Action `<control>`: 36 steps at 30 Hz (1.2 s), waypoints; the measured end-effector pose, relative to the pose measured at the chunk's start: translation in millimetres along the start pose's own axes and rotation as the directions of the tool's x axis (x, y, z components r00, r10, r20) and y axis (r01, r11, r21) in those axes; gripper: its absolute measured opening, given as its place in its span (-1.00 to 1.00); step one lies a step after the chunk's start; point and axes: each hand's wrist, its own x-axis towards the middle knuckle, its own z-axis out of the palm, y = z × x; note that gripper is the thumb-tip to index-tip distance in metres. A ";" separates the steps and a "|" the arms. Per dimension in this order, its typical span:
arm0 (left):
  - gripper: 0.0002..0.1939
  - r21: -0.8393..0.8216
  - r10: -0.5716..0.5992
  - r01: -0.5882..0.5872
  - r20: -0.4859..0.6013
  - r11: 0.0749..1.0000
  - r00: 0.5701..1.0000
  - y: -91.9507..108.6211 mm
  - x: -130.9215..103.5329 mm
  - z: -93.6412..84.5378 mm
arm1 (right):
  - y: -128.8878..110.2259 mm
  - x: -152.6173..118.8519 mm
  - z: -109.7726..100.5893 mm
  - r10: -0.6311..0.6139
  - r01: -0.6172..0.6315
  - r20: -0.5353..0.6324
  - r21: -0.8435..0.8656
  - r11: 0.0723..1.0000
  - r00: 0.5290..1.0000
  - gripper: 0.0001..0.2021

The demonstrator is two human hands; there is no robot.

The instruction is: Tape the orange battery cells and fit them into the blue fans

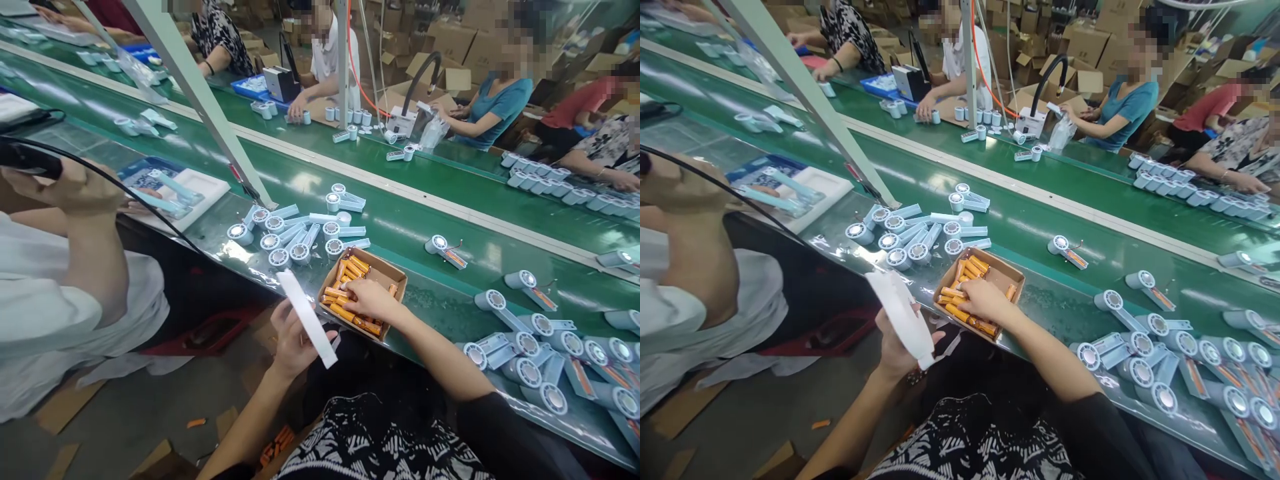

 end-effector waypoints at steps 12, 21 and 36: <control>-0.49 -0.011 0.180 -0.182 -0.105 0.983 0.978 27.5 38.3 -7.0 | 35.0 -33.5 -11.9 0.187 0.244 -0.454 0.731 0.637 0.871 -0.57; -0.62 -0.003 0.279 -0.278 0.003 0.960 0.960 44.5 50.0 -10.4 | 25.3 -95.4 -26.1 0.326 0.496 -0.765 0.620 0.608 0.555 -0.78; -0.55 0.084 0.289 -0.306 0.170 0.948 0.942 47.5 45.2 -5.8 | 28.3 -111.0 3.4 0.439 0.314 -0.727 0.647 0.695 0.528 -0.59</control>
